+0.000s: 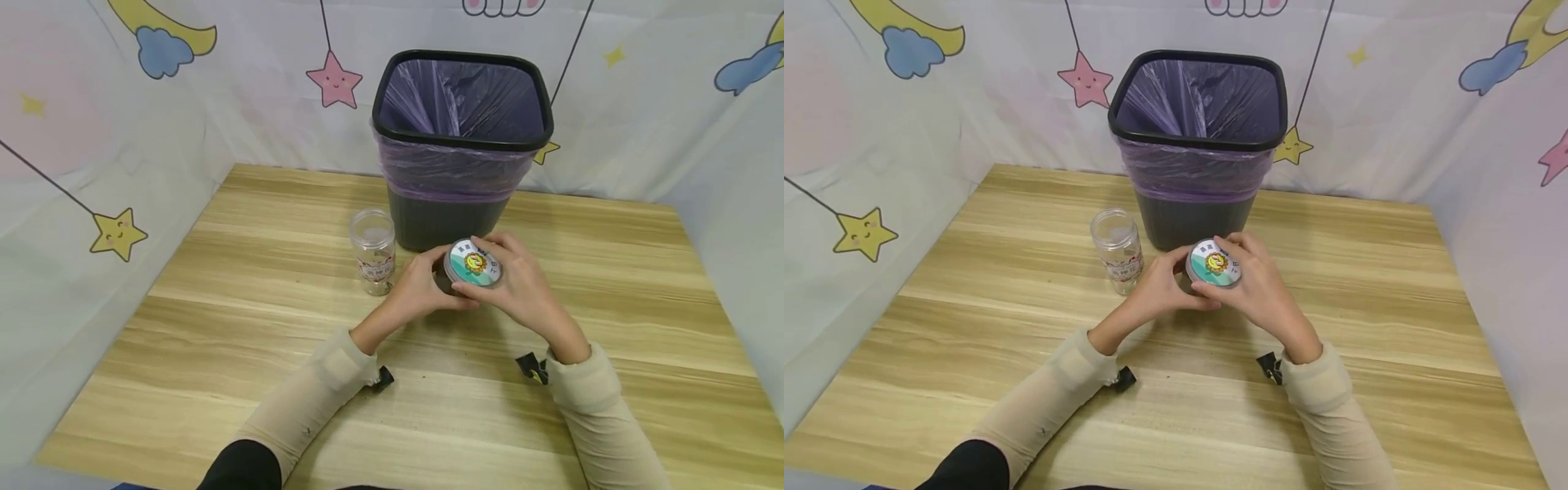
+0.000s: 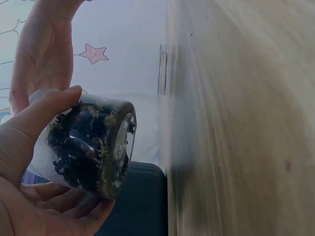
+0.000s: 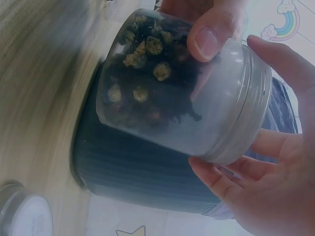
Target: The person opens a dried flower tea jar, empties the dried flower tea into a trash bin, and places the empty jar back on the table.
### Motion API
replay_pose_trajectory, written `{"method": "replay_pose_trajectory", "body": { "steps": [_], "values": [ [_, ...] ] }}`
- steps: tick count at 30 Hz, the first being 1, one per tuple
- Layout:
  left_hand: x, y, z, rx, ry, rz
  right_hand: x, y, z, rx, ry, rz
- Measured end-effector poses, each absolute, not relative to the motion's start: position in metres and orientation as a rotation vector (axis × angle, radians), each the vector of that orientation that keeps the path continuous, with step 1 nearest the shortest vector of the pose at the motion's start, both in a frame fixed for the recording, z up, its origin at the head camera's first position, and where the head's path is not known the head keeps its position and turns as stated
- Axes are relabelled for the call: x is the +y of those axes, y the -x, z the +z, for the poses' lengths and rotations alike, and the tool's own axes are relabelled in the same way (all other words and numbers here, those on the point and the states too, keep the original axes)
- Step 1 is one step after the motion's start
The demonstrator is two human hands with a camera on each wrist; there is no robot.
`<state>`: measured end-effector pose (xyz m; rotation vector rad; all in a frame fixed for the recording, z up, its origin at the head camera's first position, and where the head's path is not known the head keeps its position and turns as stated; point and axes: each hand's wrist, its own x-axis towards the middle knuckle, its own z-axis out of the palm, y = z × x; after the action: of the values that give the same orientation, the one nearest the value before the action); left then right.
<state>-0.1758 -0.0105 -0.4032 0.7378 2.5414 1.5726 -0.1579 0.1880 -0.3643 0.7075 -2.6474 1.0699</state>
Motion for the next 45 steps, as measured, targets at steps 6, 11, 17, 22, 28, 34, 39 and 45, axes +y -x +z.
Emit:
{"method": "replay_pose_trajectory", "body": {
  "steps": [6,11,17,22,28,34,39,45],
  "values": [
    [-0.012,0.174,-0.399,2.574,-0.736,1.544,0.19,0.158,-0.362,-2.652,-0.758,1.026],
    [-0.012,0.174,-0.396,2.594,-0.753,1.535,0.193,0.157,-0.361,-2.617,-0.8,1.046],
    [-0.015,0.169,-0.392,2.6,-0.804,1.531,0.196,0.154,-0.357,-2.616,-0.858,1.083],
    [-0.021,0.164,-0.386,2.65,-0.819,1.47,0.197,0.151,-0.352,-2.631,-0.913,1.094],
    [-0.025,0.164,-0.374,2.663,-0.871,1.415,0.2,0.155,-0.342,-2.611,-0.993,1.116],
    [-0.028,0.164,-0.365,2.676,-0.923,1.374,0.202,0.16,-0.33,-2.615,-1.108,1.052],
    [-0.029,0.165,-0.36,2.661,-0.95,1.345,0.206,0.164,-0.322,-2.645,-1.191,1.013],
    [-0.03,0.164,-0.354,2.66,-0.954,1.26,0.209,0.173,-0.31,-2.637,-1.373,0.995]
  ]
}}
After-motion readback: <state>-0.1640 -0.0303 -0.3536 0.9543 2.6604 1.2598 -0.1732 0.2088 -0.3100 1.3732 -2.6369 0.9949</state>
